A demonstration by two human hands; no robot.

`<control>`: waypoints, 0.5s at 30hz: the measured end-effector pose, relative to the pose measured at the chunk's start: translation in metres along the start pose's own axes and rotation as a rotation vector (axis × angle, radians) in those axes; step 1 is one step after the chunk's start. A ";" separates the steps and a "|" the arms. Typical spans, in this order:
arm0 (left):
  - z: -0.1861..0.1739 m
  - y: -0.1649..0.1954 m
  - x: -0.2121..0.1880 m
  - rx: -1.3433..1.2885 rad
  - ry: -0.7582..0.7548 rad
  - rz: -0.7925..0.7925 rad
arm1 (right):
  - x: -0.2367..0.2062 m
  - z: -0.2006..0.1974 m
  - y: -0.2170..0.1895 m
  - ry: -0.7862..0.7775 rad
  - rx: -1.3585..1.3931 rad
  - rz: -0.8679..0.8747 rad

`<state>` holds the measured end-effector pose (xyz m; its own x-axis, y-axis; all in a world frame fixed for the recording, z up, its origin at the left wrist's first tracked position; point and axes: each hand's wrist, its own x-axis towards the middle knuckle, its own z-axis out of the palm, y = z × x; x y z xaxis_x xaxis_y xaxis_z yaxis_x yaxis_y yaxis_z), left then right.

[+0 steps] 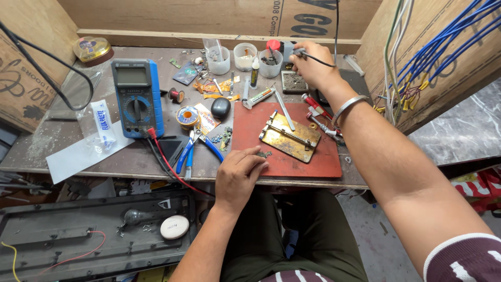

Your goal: The person applies flux to a small circuit board using a syringe and a metal tool, then uses a soldering iron to solder components on the board. The person holds the board with one hand and manipulates the tools with the other.

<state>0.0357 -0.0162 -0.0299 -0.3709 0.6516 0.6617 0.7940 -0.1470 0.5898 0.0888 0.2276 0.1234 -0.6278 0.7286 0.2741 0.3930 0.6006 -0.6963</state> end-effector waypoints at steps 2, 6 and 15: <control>0.000 -0.001 0.000 0.001 0.004 0.000 | 0.000 0.005 0.002 -0.043 0.282 0.038; -0.002 -0.001 0.000 -0.003 0.008 0.016 | -0.013 0.006 0.017 -0.123 0.646 0.316; -0.003 0.001 -0.002 -0.009 0.014 0.000 | -0.143 0.011 0.000 -0.356 1.439 0.003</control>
<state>0.0355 -0.0195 -0.0291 -0.3777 0.6416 0.6676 0.7895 -0.1536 0.5942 0.1713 0.1193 0.0769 -0.8395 0.4842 0.2467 -0.4594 -0.3899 -0.7981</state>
